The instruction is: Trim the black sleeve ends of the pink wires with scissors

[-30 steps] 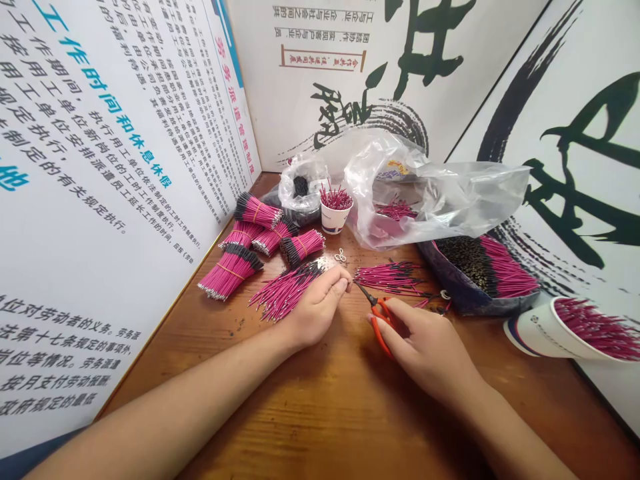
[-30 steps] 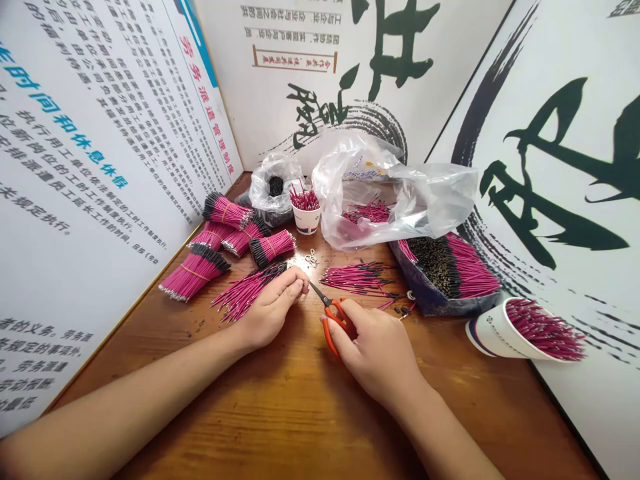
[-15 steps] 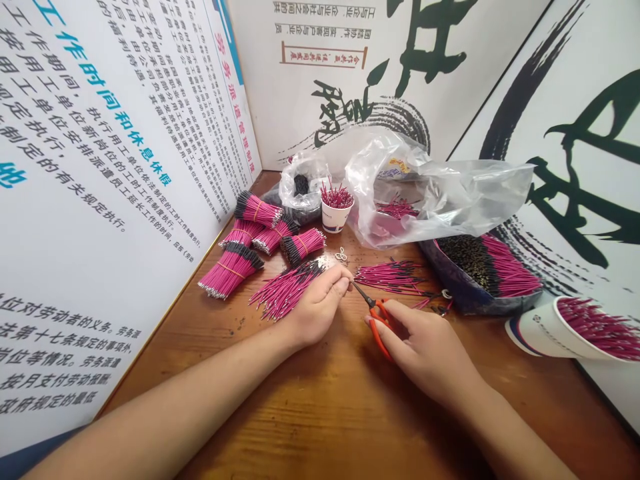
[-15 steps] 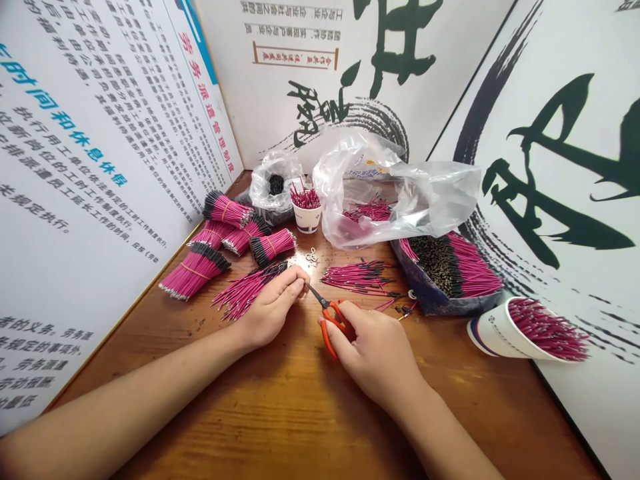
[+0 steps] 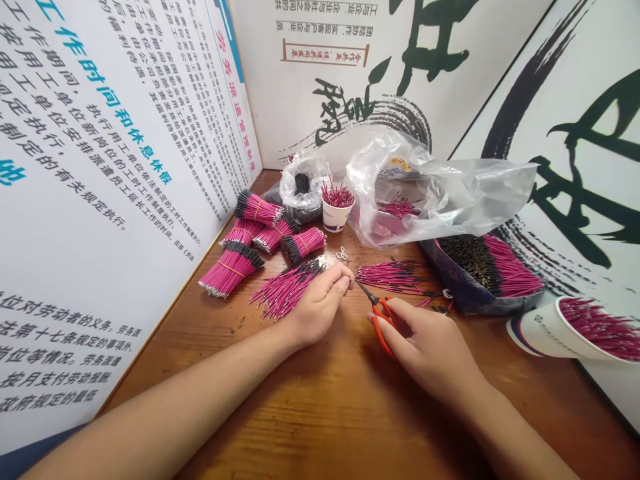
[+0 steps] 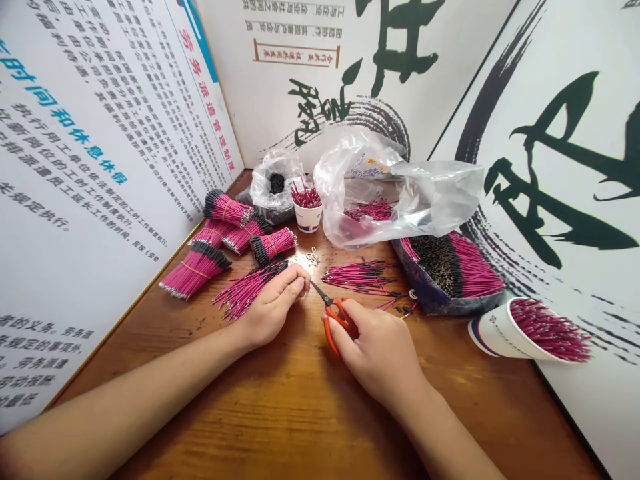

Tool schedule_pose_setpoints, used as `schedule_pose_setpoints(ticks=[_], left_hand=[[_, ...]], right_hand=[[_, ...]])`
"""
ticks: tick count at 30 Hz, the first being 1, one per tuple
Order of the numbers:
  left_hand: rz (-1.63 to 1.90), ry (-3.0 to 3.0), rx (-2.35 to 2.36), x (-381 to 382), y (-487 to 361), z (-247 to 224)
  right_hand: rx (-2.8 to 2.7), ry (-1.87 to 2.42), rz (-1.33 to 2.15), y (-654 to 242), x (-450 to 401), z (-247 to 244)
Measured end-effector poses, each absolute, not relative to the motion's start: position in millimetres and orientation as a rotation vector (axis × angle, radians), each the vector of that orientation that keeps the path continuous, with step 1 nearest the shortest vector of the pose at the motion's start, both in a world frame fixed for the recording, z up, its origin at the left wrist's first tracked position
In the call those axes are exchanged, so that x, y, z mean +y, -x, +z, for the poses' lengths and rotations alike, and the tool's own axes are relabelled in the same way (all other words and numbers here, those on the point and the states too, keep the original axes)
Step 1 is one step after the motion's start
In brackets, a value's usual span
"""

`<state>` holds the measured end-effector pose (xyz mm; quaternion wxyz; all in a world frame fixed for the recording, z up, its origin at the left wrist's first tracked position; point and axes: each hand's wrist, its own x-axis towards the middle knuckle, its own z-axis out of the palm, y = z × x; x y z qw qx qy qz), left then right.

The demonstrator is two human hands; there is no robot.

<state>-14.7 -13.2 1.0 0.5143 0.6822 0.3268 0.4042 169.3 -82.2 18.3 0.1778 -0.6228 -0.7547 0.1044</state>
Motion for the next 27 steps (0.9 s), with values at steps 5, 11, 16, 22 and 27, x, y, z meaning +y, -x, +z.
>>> schedule_pose_setpoints(ticks=[5,11,16,22,27], left_hand=[[0.971,-1.633,0.786,-13.8,14.4,2.7],[0.959,-1.633,0.774,-13.1,15.2,1.4],[0.954,-1.628,0.777,-12.3,15.7,-1.4],[0.945,-1.606,0.785,-12.8,15.1,-2.5],[0.943,-1.583,0.787,-12.8,14.9,-1.7]], right_hand=[[-2.122,1.751,0.318,-168.7,-82.8,19.0],[-2.131,1.741,0.315,-168.1,-82.1,19.5],[-2.133,1.731,0.321,-168.1,-82.6,19.0],[-2.160,1.753,0.343,-166.7,-82.9,19.8],[-2.180,1.749,0.361,-166.0,-82.6,20.7]])
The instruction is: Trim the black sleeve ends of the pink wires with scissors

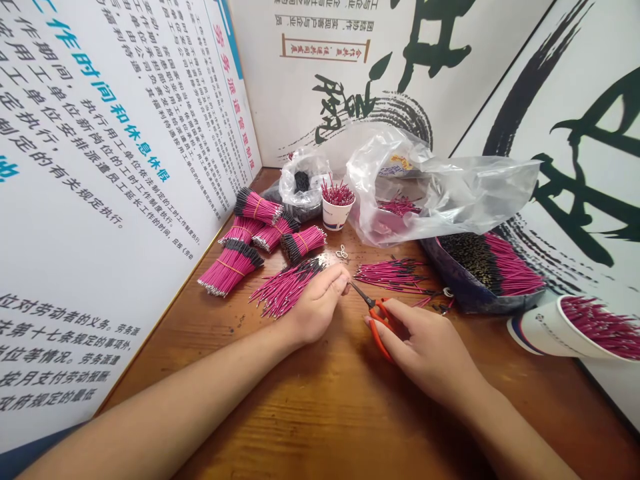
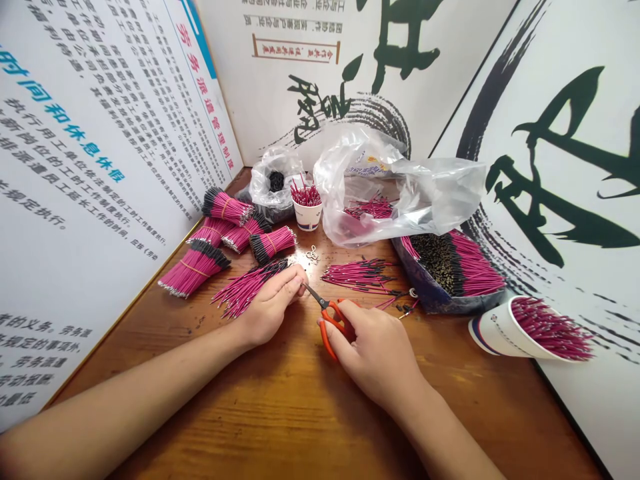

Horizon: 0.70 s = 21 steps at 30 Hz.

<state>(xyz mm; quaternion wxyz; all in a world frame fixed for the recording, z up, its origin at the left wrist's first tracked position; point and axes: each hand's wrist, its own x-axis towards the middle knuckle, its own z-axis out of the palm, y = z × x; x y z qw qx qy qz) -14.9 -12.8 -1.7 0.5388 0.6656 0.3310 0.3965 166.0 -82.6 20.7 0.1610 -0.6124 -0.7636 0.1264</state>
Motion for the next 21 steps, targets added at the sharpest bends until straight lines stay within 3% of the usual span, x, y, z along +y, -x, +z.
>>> schedule_pose_setpoints(ticks=[21], left_hand=[[0.936,-1.563,0.779,-13.1,15.5,-1.1]], right_hand=[[-2.192,1.735,0.357,-168.2,-82.3,18.9]])
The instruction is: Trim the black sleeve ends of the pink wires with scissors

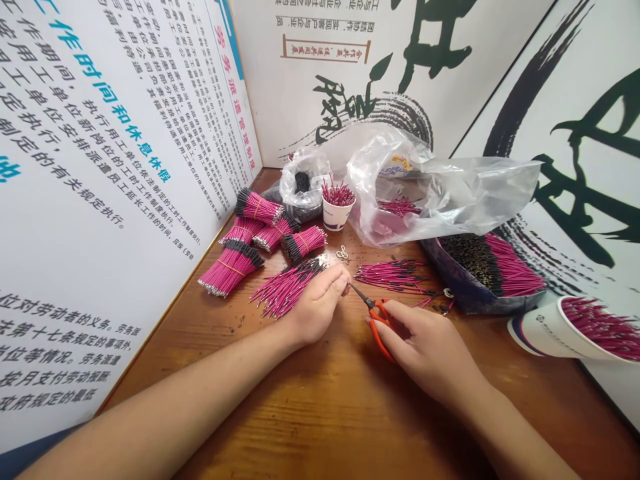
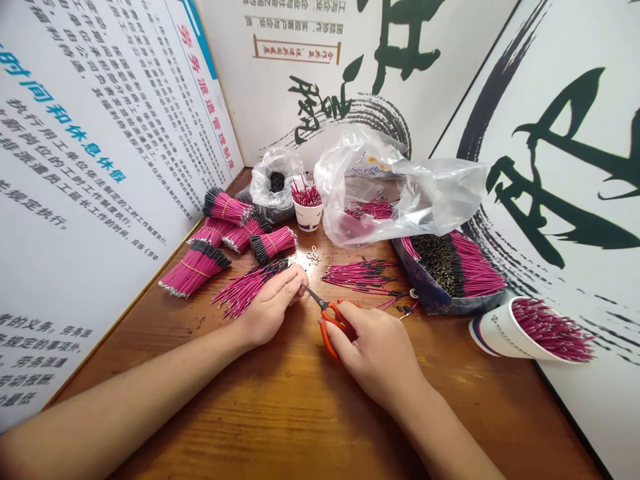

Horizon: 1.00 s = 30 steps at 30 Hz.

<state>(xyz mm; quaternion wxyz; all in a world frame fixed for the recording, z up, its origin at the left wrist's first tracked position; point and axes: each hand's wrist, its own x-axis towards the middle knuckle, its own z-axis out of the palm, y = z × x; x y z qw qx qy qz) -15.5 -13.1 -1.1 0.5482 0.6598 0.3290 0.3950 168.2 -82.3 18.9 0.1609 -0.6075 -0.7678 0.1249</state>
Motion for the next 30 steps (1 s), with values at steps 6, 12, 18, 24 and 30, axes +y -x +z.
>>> schedule_pose_setpoints(ticks=[6,12,18,24,30], left_hand=[[0.942,-1.578,0.760,-13.4,15.7,-0.7],[0.952,-1.571,0.748,-12.4,14.7,-1.7],[0.961,-1.545,0.736,-13.1,15.4,-1.8],[0.972,-1.542,0.704,-11.9,15.9,-0.1],[0.979,-1.591,0.699,-11.8,17.5,-0.1]], right_hand=[[-2.140,1.759,0.296,-172.0,-82.9,19.9],[-2.126,1.747,0.380,-169.2,-81.9,20.0],[-2.147,1.748,0.380,-167.8,-82.8,20.4],[-2.132,1.746,0.382,-168.6,-81.6,18.6],[-2.108,1.744,0.368,-168.7,-82.2,18.0]])
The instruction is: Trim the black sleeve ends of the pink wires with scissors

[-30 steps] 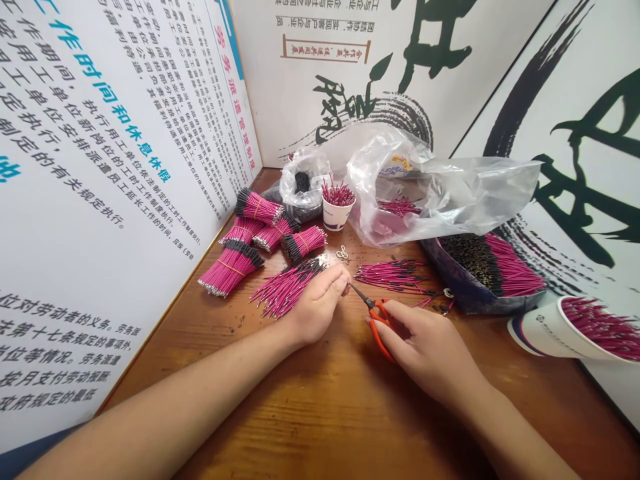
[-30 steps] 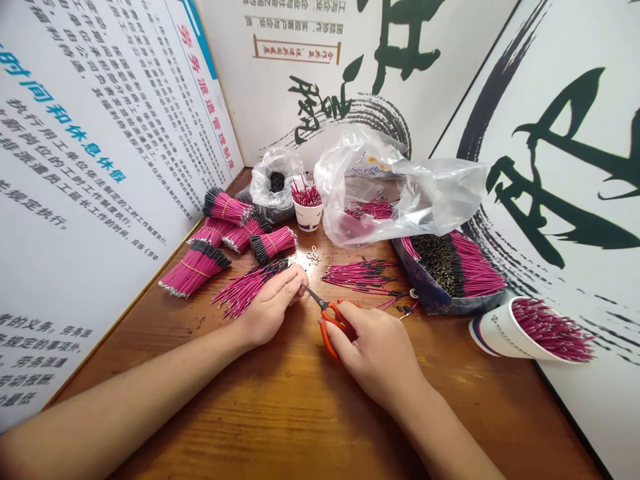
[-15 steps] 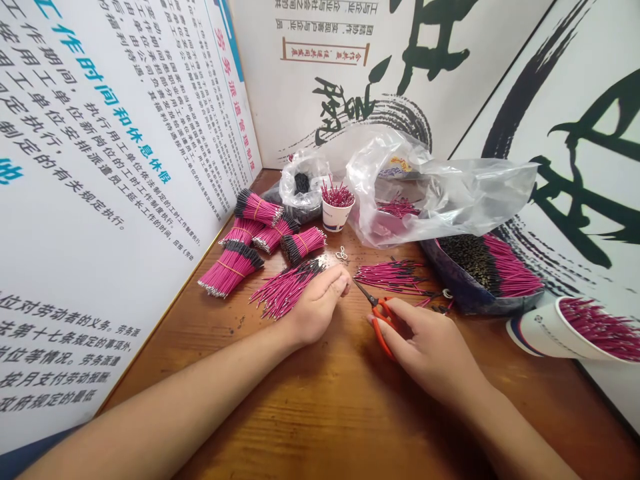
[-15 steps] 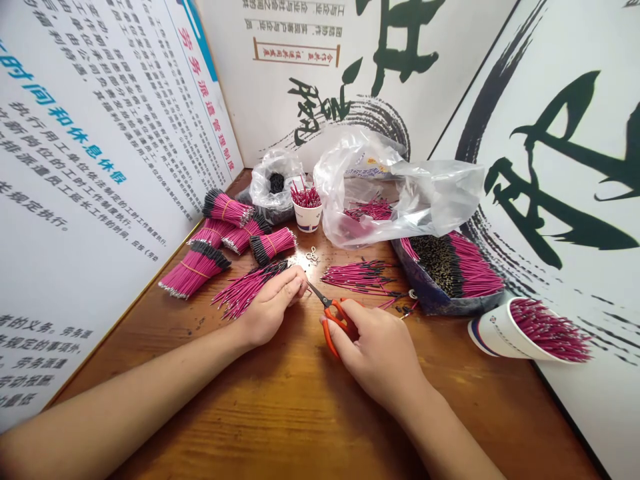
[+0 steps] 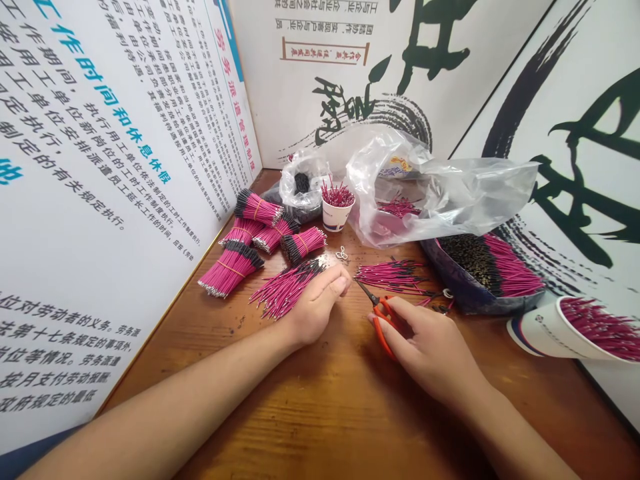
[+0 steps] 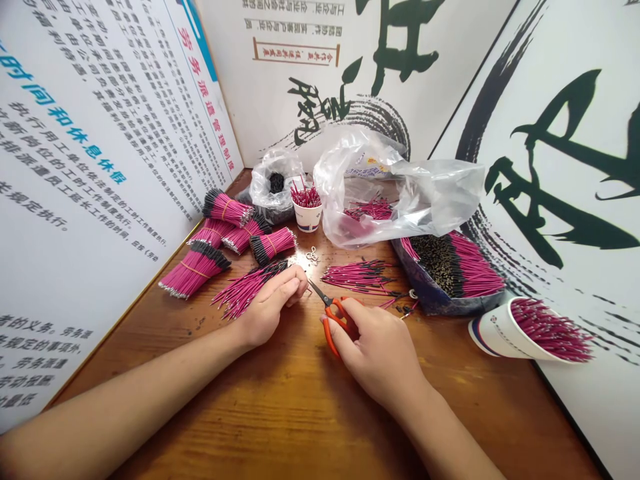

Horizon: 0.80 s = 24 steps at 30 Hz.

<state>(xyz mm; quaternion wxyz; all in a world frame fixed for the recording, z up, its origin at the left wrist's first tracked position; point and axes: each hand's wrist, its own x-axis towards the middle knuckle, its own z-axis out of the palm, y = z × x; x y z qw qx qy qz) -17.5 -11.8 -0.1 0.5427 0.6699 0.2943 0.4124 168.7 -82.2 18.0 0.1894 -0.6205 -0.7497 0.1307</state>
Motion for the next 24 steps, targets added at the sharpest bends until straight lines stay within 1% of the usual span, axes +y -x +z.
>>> schedule_pose_setpoints(ticks=[3,5,12,14,18,20,22,24], left_hand=[[1.000,-1.674,0.741,-13,18,0],[1.000,-1.832,0.777,-17,17,-1],[0.681,-2.760,0.819,-30,12,-7],[0.615,-2.869,0.951,-28,11,-7],[0.525,-2.896,1.212,-24,11,-2],[0.500,-2.911,1.088,-28,10,1],[0.421,-2.922,0.772,-35,7,3],[0.322,-2.923,0.609,-40,5,3]], right_hand=[[-2.092,1.757,0.364,-171,-82,17],[-2.056,1.781,0.358,-175,-80,17],[-1.884,1.927,0.250,-196,-66,15],[-1.871,1.969,0.212,-200,-62,13],[-1.861,1.988,0.168,-206,-57,7],[-1.860,1.976,0.148,-210,-56,4],[-1.870,1.972,0.133,-213,-54,2],[-1.888,1.974,0.110,-215,-53,0]])
